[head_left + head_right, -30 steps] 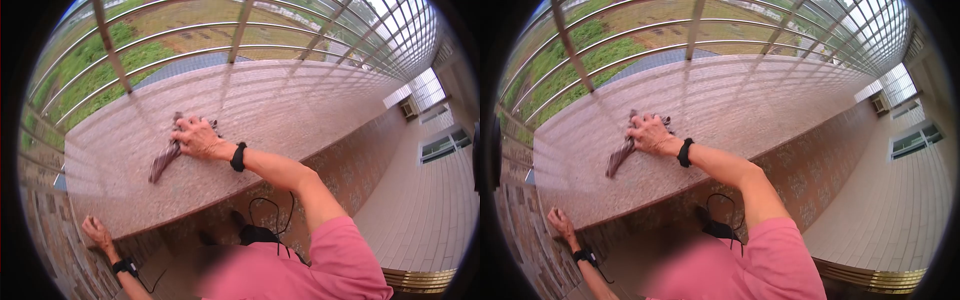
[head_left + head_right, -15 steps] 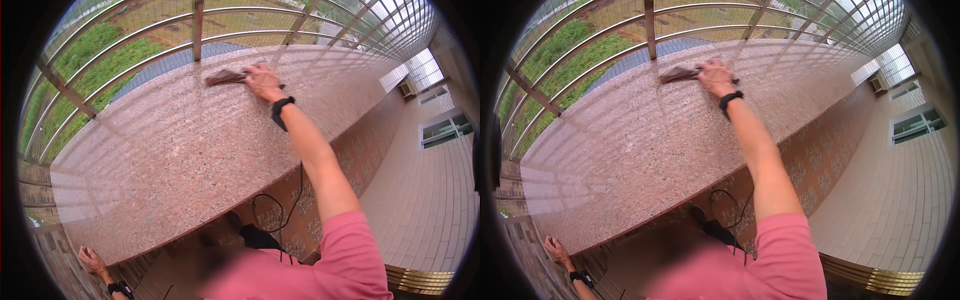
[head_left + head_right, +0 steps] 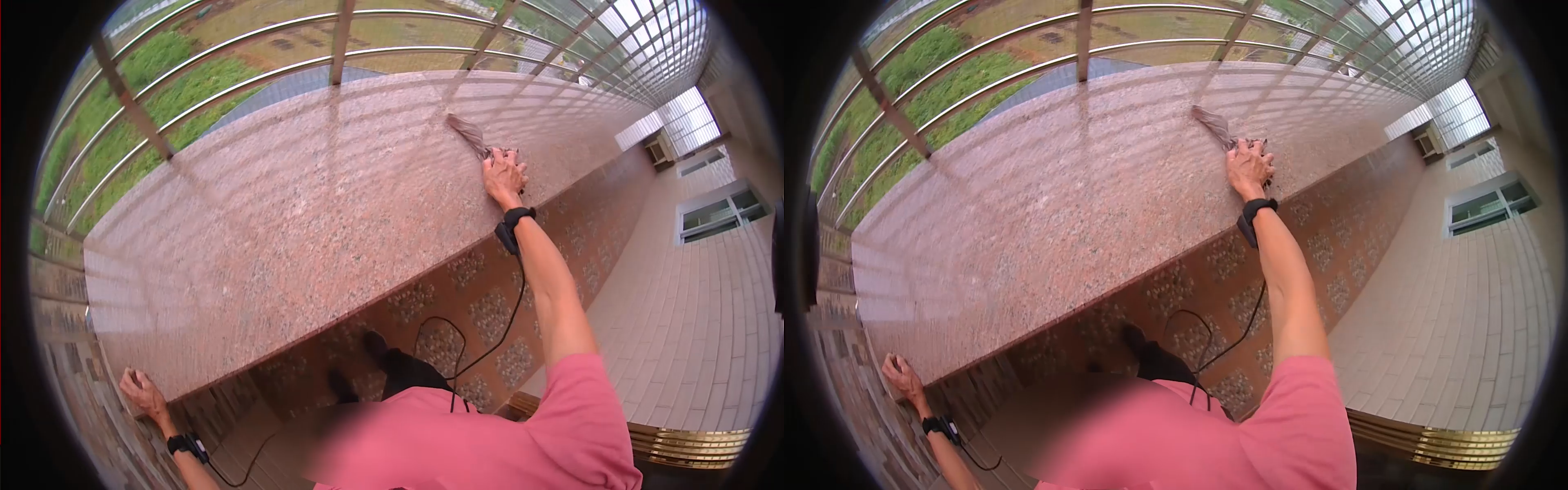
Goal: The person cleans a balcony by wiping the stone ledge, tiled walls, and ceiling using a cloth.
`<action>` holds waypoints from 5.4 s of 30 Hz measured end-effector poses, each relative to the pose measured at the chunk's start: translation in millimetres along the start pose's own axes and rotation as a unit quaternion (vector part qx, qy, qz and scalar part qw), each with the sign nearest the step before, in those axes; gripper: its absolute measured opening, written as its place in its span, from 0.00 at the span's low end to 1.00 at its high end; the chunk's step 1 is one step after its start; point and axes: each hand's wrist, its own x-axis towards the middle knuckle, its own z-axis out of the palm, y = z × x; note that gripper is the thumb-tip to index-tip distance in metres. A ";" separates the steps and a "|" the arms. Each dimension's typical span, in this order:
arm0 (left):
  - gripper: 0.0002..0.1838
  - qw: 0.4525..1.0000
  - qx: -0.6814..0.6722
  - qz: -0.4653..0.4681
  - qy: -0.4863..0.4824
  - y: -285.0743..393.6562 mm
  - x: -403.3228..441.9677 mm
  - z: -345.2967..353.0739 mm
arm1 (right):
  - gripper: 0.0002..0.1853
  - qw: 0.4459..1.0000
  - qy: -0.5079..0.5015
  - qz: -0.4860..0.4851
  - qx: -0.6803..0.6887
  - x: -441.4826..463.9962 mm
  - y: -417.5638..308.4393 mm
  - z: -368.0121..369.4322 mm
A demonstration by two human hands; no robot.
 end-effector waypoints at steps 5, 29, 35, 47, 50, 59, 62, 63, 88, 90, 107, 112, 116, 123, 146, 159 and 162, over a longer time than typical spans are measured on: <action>0.15 0.999 -0.009 0.035 0.033 5.5 4.3 0.4 | 0.21 0.996 0.037 -0.068 0.033 -67.7 -19.8 -7.6; 0.11 0.998 -0.009 0.010 0.068 44.7 6.0 -9.8 | 0.24 0.848 0.070 -0.463 0.249 -383.0 -281.9 -80.5; 0.11 0.998 -0.028 0.008 0.060 48.8 6.6 -15.5 | 0.19 0.732 0.007 -0.567 0.379 -429.3 -312.1 -91.3; 0.14 0.999 -0.028 -0.023 0.009 51.8 8.0 -25.1 | 0.25 0.397 -0.548 -0.243 0.695 -343.1 -307.4 -109.4; 0.14 0.999 -0.034 -0.023 0.011 52.0 7.5 -25.6 | 0.23 0.706 -0.083 -0.461 0.532 -288.3 -279.8 -94.7; 0.14 0.998 -0.048 -0.031 0.006 44.4 5.9 -23.4 | 0.16 0.729 -0.178 -0.344 0.564 -246.4 -195.4 -57.0; 0.14 0.998 -0.046 -0.032 -0.001 42.2 5.8 -24.0 | 0.14 0.708 -0.112 -0.416 0.560 -249.9 -191.4 -48.0; 0.14 0.999 -0.043 -0.033 -0.002 42.3 6.1 -25.1 | 0.14 0.707 -0.104 -0.424 0.557 -250.2 -192.6 -48.9; 0.34 0.930 -0.222 0.202 -0.211 332.4 -44.4 -105.1 | 0.13 0.758 -0.068 -0.460 0.458 -252.8 -201.6 -56.5; 0.35 0.926 -0.216 0.223 -0.216 356.3 -49.7 -93.1 | 0.13 0.754 -0.073 -0.464 0.459 -252.3 -201.0 -58.5; 0.25 0.910 -0.100 0.290 -0.280 327.8 47.7 -4.2 | 0.13 0.757 -0.093 -0.472 0.441 -253.7 -200.8 -59.4; 0.25 0.915 -0.091 0.255 -0.298 307.2 95.6 15.7 | 0.14 0.758 -0.092 -0.478 0.434 -253.5 -201.0 -58.4; 0.25 0.935 -0.074 0.215 -0.274 278.7 138.3 39.4 | 0.15 0.763 -0.092 -0.475 0.429 -253.7 -202.4 -60.4; 0.25 0.970 -0.033 0.112 -0.211 224.4 201.1 79.7 | 0.16 0.772 -0.093 -0.474 0.413 -253.8 -204.7 -59.8; 0.17 0.978 0.198 -0.050 -0.030 46.6 229.3 80.0 | 0.10 0.793 -0.114 -0.444 0.401 -257.5 -203.1 -57.7; 0.18 0.984 0.178 -0.013 0.016 36.7 94.4 -3.4 | 0.11 0.770 -0.122 -0.464 0.420 -257.5 -202.5 -57.6; 0.18 0.986 0.162 -0.030 0.013 38.1 70.3 -16.6 | 0.11 0.763 -0.115 -0.485 0.412 -256.7 -203.1 -63.2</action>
